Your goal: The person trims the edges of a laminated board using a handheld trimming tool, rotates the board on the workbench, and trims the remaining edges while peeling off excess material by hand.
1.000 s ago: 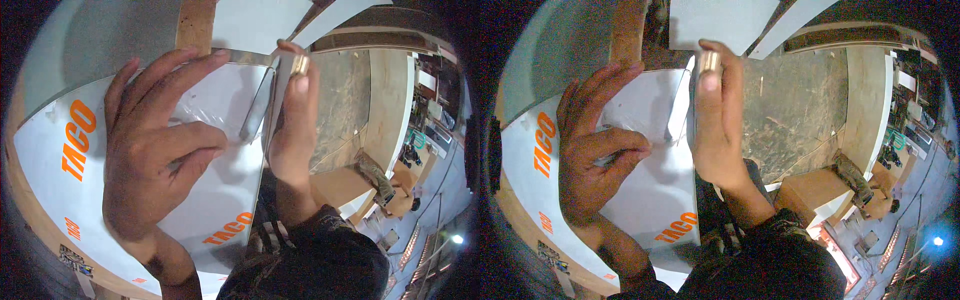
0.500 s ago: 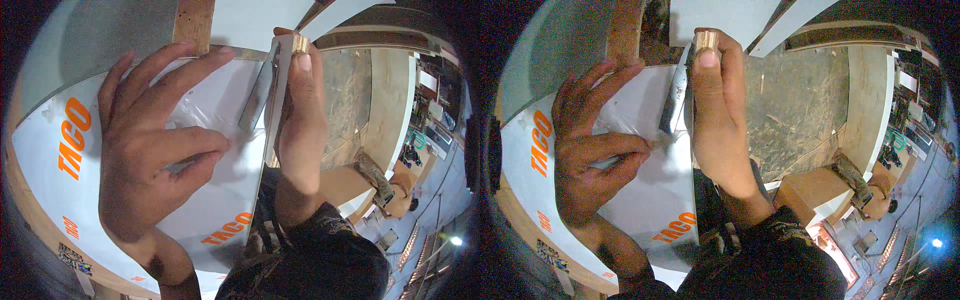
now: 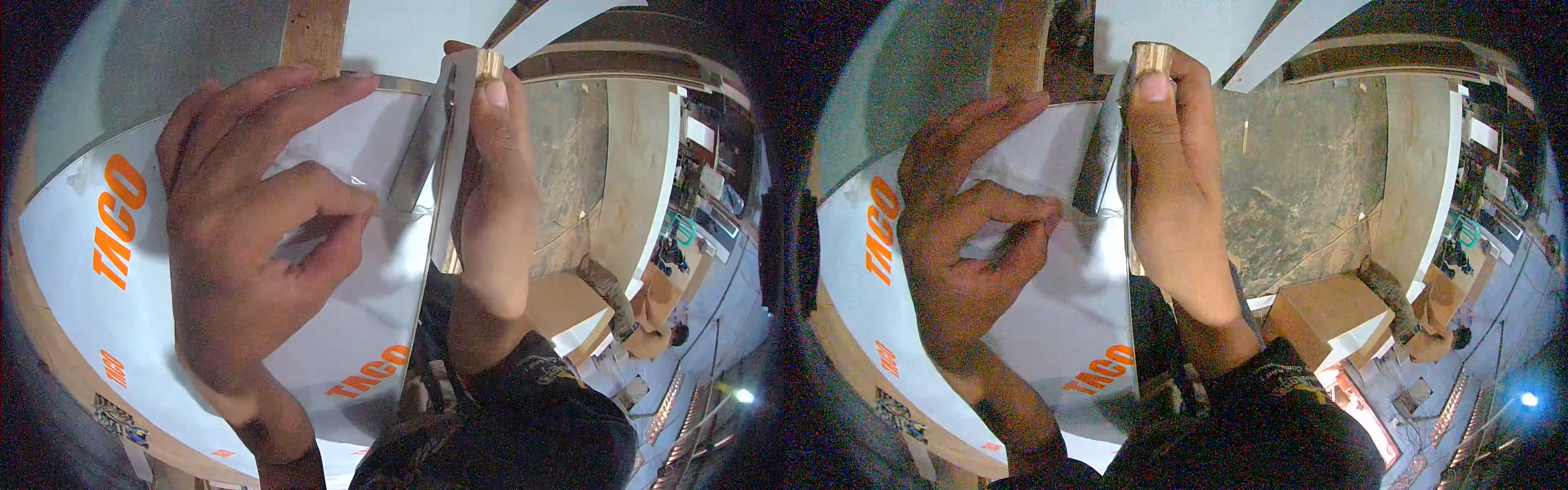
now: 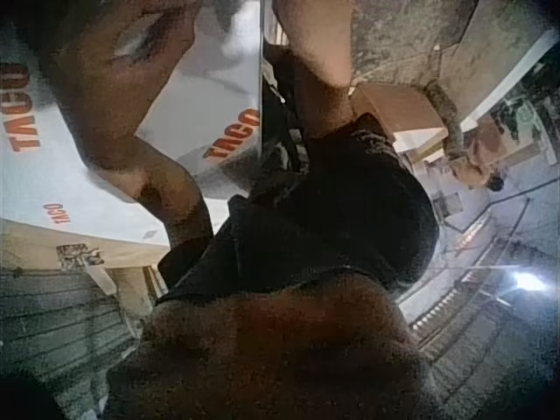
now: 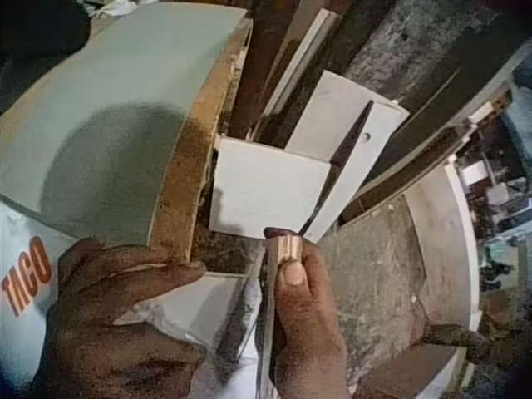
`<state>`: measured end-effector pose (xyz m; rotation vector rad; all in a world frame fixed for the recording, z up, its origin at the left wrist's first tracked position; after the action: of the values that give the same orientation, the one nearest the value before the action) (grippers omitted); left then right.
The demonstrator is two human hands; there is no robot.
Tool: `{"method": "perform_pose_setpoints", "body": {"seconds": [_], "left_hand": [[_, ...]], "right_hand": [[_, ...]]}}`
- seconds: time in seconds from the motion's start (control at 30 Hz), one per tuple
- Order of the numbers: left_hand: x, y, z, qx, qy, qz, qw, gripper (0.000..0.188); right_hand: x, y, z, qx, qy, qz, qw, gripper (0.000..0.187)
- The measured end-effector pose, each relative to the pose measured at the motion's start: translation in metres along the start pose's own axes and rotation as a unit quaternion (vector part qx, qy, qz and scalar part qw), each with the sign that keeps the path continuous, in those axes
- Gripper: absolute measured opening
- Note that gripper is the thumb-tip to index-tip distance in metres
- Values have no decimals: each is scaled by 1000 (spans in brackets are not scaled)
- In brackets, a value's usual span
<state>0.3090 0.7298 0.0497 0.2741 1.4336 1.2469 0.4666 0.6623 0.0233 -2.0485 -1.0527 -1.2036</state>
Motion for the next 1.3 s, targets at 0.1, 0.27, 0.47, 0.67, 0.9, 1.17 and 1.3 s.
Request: {"method": "perform_pose_setpoints", "body": {"seconds": [0.1,0.27,0.47,0.67,0.9,1.17,1.3], "left_hand": [[-2,-1,2,-29,-6,-15,999,20],[-1,6,-1,4,-15,-8,1000,20],[0,-2,-1,-41,1,6,999,22],[1,-9,1,-90,30,39,995,22],[20,-22,-1,-175,30,-24,984,19],[13,-23,5,-160,153,-84,972,15],[18,-21,5,-153,100,-51,982,16]], "right_hand": [[3,3,0,-10,-14,11,1000,38],[2,0,3,-15,-3,7,1000,37],[-2,1,4,-19,8,-27,999,34],[-2,3,1,-9,-27,-6,1000,38],[-26,8,-3,-11,80,-59,995,47],[-28,13,-3,-34,136,-132,981,59],[-36,5,-9,-15,119,-81,989,60]]}}
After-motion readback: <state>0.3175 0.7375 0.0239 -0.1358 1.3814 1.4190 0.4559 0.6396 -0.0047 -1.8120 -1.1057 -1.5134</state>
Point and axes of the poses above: each hand's wrist, its own z-axis towards the middle knuckle, its own y-axis out of the back of the hand, x = y × z, the point moved 2 cm from there along z, towards the middle knuckle, and after that the axes turned 10 degrees about -y, right-handed, at the moved point
